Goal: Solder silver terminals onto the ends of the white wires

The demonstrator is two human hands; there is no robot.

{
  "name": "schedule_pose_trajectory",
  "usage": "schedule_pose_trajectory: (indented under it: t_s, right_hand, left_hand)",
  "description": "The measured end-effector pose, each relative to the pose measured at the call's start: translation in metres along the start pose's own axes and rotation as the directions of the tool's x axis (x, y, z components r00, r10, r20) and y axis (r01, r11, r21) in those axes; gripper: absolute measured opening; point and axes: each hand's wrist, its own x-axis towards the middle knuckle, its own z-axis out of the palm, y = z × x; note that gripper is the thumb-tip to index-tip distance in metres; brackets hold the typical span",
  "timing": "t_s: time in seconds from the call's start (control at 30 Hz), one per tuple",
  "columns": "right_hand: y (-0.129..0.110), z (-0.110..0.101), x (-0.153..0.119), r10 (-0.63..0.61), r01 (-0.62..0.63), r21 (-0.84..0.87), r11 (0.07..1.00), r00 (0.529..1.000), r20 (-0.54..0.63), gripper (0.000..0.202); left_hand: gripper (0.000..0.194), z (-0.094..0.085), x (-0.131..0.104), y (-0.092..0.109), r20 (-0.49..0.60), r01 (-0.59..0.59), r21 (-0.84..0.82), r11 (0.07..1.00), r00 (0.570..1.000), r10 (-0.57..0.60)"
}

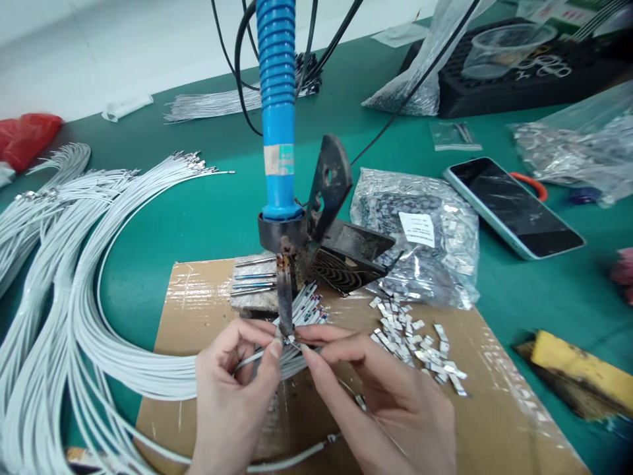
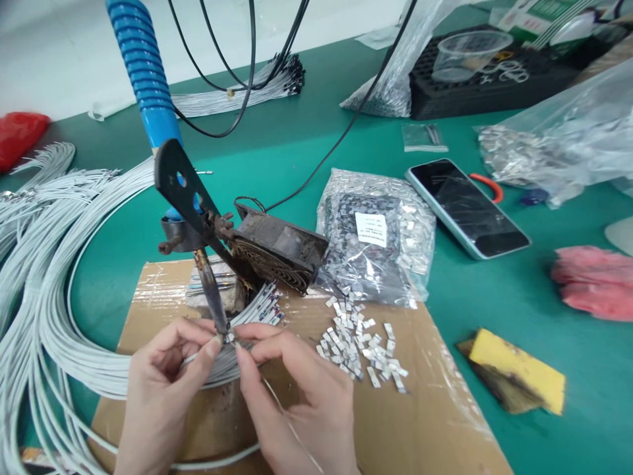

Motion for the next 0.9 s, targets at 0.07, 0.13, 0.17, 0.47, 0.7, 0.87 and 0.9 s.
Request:
schedule_pose_trajectory:
  t_s: [0.07, 0.13, 0.17, 0.47, 0.7, 0.87, 0.9]
  right_hand:
    - [0.0013, -0.0025, 0.0009, -0.020, 0.020, -0.015, 1.000, 0.999, 0.031, 0.017]
    - [0.0025, -0.0046, 0.0016, -0.046, 0.048, -0.032, 0.998, 0.998, 0.048, 0.017]
    - [0.0030, -0.0053, 0.0017, -0.056, 0.058, -0.040, 0.997, 0.997, 0.051, 0.017]
    - [0.0010, -0.0025, 0.0015, -0.057, 0.058, -0.044, 0.997, 0.998, 0.008, 0.015]
    - [-0.0021, -0.0014, 0.0031, -0.035, 0.034, -0.048, 0.998, 0.999, -0.017, 0.015]
    - [-0.0015, -0.0012, 0.0035, -0.066, 0.065, -0.073, 0.995, 0.998, -0.001, 0.015]
    - [-0.0017, -0.0008, 0.0034, -0.054, 0.053, -0.077, 0.996, 0.999, -0.007, 0.015]
  left_hand:
    - [0.014, 0.0039, -0.0027, 0.0024, -0.037, 0.015, -0.012, 1.000, 0.999, -0.016]
    - [0.013, 0.0057, -0.0040, 0.0037, -0.036, 0.018, -0.010, 1.000, 0.999, -0.019]
    - [0.013, 0.0060, -0.0041, 0.0039, -0.035, 0.018, -0.009, 1.000, 0.999, -0.018]
    - [0.013, 0.0063, -0.0036, 0.0026, -0.046, 0.015, -0.027, 1.000, 0.999, -0.016]
    - [0.014, 0.0061, -0.0041, 0.0025, -0.043, 0.001, -0.023, 1.000, 0.999, -0.002]
    - [0.014, 0.0052, -0.0042, 0.0011, -0.038, 0.003, -0.026, 1.000, 0.999, -0.004]
    - [0.014, 0.0050, -0.0041, 0.0007, -0.036, 0.004, -0.020, 1.000, 0.999, -0.005]
